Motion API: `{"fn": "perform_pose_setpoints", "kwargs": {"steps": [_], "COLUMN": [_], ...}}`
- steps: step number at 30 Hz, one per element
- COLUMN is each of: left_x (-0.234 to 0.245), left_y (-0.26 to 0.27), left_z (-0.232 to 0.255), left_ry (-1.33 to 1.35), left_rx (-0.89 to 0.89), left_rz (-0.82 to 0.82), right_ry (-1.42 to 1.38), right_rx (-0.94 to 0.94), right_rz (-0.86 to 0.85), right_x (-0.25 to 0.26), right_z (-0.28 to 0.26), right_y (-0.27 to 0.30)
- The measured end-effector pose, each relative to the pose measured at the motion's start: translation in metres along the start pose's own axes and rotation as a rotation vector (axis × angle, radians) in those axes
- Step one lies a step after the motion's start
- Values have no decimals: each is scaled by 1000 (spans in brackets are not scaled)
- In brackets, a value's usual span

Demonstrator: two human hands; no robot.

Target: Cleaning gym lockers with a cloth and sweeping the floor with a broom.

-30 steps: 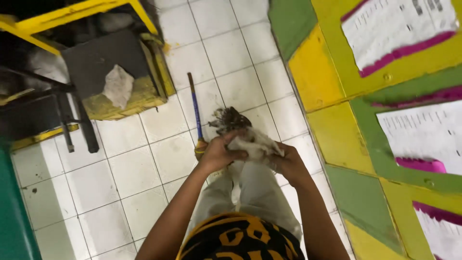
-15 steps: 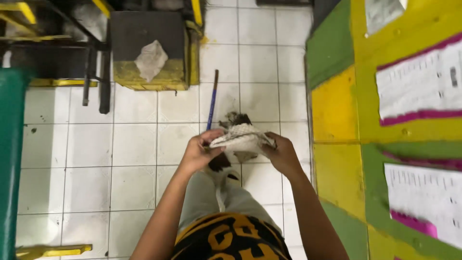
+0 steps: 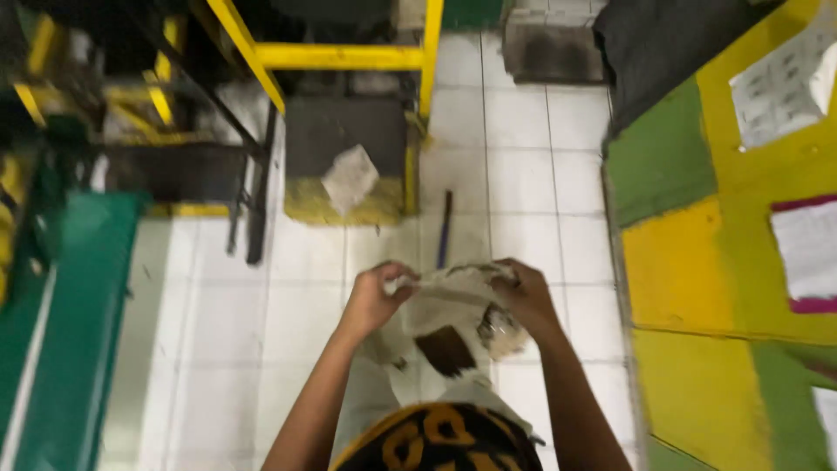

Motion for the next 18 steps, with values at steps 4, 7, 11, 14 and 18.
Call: {"fn": "perform_pose_setpoints", "kwargs": {"steps": [4, 7, 11, 14, 18], "left_x": [116, 188, 238, 250, 247], "left_y": [-33, -63, -90, -109, -139], "left_z": [-26, -49, -63, -98, -155], "left_ry": [-65, -151, -132, -144, -184], "left_rx": [-10, 19, 31, 41, 118], "left_rz": [33, 98, 146, 124, 22], "right_ry": [-169, -39, 37, 36, 0], "right_rx": [85, 95, 69, -49, 140], "right_rz": [15, -15, -62, -91, -103], "right_x": [-101, -161, -209, -233, -262], "right_z": [-43, -87, -126, -99, -79], "right_y": [-43, -80, -98, -128, -183]}}
Point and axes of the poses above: each hand's wrist, its own y-axis away from the middle knuckle, its own x-axis out of the back of the hand, z = x × y, the point moved 9 cm from there along -y, towards the middle knuckle, and after that the axes turned 3 degrees about z, right-handed, at the moved point
